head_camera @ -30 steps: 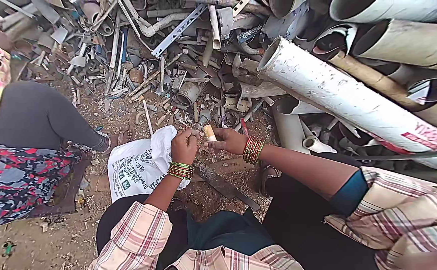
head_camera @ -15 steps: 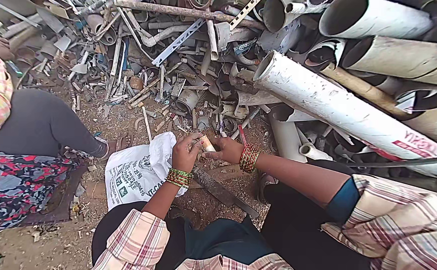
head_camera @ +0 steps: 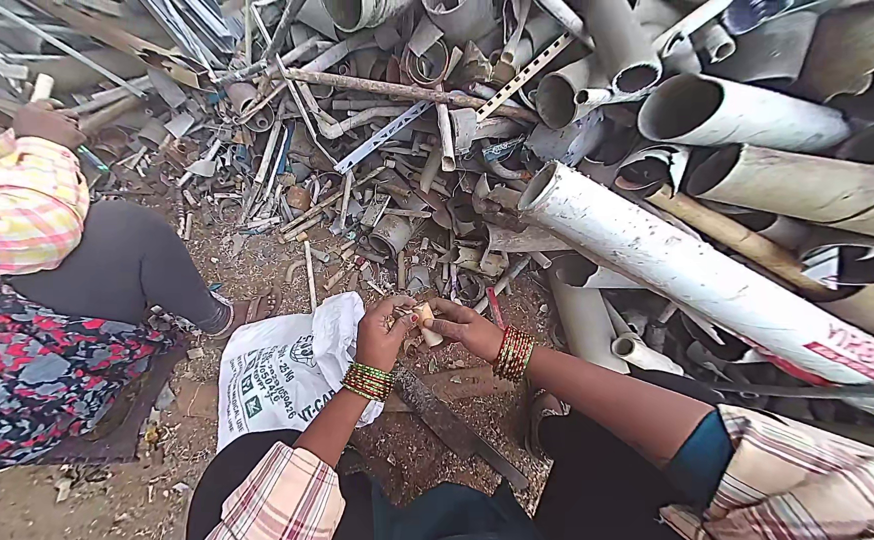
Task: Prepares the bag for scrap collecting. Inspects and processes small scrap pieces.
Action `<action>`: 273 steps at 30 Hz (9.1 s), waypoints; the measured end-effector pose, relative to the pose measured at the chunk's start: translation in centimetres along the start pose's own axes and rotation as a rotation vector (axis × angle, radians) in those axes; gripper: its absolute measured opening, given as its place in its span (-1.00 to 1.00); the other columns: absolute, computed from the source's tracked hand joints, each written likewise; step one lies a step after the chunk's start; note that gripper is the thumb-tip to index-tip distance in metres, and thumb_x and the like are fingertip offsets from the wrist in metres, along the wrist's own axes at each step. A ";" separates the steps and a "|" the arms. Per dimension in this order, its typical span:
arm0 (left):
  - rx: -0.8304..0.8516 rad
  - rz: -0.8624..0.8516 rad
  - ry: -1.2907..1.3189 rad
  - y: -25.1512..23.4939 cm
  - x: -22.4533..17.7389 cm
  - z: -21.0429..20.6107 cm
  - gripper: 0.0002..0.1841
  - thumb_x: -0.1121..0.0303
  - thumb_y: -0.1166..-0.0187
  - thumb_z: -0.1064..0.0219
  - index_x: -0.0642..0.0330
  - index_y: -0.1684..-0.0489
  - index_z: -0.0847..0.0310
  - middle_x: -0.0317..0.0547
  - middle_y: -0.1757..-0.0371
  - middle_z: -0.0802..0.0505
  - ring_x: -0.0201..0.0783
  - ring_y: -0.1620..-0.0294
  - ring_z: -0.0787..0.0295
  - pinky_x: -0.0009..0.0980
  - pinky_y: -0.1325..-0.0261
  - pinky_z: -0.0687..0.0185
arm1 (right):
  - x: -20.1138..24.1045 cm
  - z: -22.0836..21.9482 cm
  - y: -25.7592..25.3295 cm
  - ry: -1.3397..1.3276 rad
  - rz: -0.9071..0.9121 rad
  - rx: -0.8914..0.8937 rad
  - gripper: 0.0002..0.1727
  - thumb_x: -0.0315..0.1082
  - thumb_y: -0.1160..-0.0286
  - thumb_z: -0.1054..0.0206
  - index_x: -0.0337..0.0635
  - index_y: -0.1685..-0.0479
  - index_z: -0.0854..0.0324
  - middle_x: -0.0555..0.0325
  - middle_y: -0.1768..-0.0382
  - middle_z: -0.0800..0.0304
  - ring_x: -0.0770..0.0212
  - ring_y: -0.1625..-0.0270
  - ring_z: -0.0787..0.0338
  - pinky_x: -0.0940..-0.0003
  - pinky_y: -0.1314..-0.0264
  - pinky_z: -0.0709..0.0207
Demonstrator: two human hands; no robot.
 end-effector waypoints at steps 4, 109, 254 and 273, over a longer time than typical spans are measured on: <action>-0.039 -0.016 -0.052 0.3 -0.3 0.2 -0.81 0.50 -0.54 -0.39 0.36 -0.01 -0.80 0.16 -0.05 -0.83 -0.26 0.12 -0.77 -0.41 0.10 -0.66 | 0.1 -0.1 0.1 0.015 -0.012 -0.012 -0.65 -0.43 -0.79 -0.10 -0.32 -0.45 -0.27 0.10 -0.02 -0.78 0.43 0.04 -0.83 0.47 -0.06 -0.71; 0.150 0.535 0.589 2.6 3.5 -4.7 -0.83 0.56 -0.73 -0.17 0.47 -0.13 -0.45 -0.09 0.14 -0.59 -0.41 0.32 -0.50 -0.46 0.24 -0.51 | -3.1 0.1 0.0 0.501 -0.107 -0.152 -0.47 -0.37 -0.71 -0.26 -0.48 -0.54 -0.27 -0.33 -0.07 -0.70 -0.05 0.07 -0.83 0.04 -0.02 -0.70; 0.000 0.075 0.074 1.3 0.8 -2.2 -0.81 0.52 -0.51 -0.42 0.45 0.03 -0.77 0.15 -0.06 -0.84 -0.25 -0.02 -0.78 -0.37 -0.17 -0.67 | -1.7 0.6 -0.9 0.211 -0.073 -0.071 -0.56 -0.51 -0.60 -0.35 -0.42 -0.41 -0.40 0.08 -0.03 -0.74 0.50 0.08 -0.80 0.54 -0.08 -0.70; -0.014 0.294 0.253 1.1 2.2 -2.1 -0.84 0.61 -0.49 -0.43 0.47 0.07 -0.68 -0.02 0.09 -0.79 -0.51 0.39 -0.63 -0.60 0.30 -0.59 | -1.1 0.5 -1.1 0.508 -0.013 -0.036 -0.47 -0.34 -0.56 -0.46 -0.45 -0.43 -0.49 -0.16 -0.12 -0.77 0.27 -0.07 -0.78 0.33 -0.29 -0.59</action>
Point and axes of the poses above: each hand's wrist, its own y-axis away from the middle knuckle, its own z-axis out of the back of the hand, x = y × z, the point moved 9 cm from there along -y, towards the middle knuckle
